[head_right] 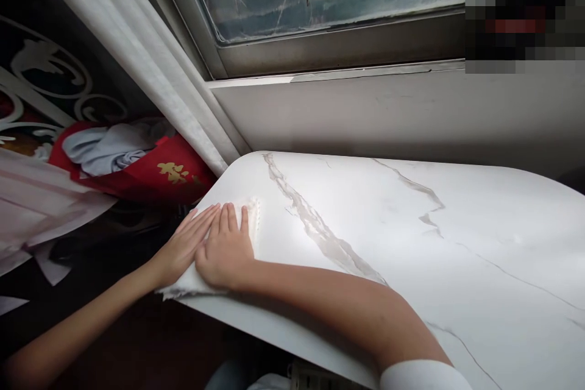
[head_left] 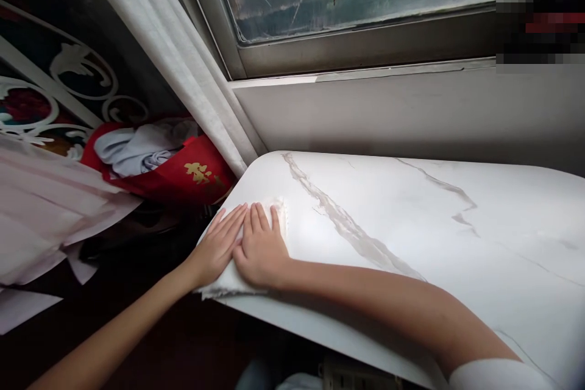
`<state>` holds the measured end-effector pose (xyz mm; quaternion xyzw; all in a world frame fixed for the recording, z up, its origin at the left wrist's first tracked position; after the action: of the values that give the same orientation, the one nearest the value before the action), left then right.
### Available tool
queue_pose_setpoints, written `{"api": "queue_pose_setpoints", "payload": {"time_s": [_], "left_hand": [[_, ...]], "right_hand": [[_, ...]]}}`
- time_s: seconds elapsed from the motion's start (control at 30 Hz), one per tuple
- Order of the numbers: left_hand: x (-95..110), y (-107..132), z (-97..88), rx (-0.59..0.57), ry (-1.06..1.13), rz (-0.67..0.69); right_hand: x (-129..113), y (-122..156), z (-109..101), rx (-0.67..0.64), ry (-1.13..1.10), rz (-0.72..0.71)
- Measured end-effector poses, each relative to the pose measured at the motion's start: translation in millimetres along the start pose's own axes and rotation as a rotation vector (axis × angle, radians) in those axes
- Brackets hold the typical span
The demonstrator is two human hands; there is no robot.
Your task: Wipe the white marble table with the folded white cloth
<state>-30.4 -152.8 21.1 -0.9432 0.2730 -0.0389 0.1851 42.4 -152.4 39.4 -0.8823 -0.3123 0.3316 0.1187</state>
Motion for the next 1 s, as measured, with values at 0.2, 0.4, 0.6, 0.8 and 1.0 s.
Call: {"api": "queue_pose_setpoints", "payload": {"time_s": [0.2,0.4,0.6,0.8,1.0], "left_hand": [[-63,-98,48.9,-0.063,0.013,-0.079],[-90,-197,89.0,-0.098,0.026,-0.076],[-95,-223,100.3,-0.086,0.035,-0.060],[-82,-195,90.8,-0.038,0.005,-0.054],[-24,-130,57.2,0.045,0.015,0.021]], "right_hand": [[79,-83,3,0.047,0.124,0.068],[156,-138,-16,0.176,0.242,0.209],[175,-148,-22,0.232,0.283,0.253],[156,-129,-19,0.176,0.287,0.209],[109,-59,-31,0.111,0.192,0.145]]}}
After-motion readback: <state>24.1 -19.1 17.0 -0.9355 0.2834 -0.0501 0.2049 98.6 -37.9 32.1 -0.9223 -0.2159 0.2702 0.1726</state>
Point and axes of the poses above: each hand's wrist, its own y-axis away from the middle knuckle, its own z-axis out of the palm, x = y × z, the point moved 9 cm from there along -y, towards the middle knuckle, and after that the axes turned 12 degrees about x, right-handed, at the moved point
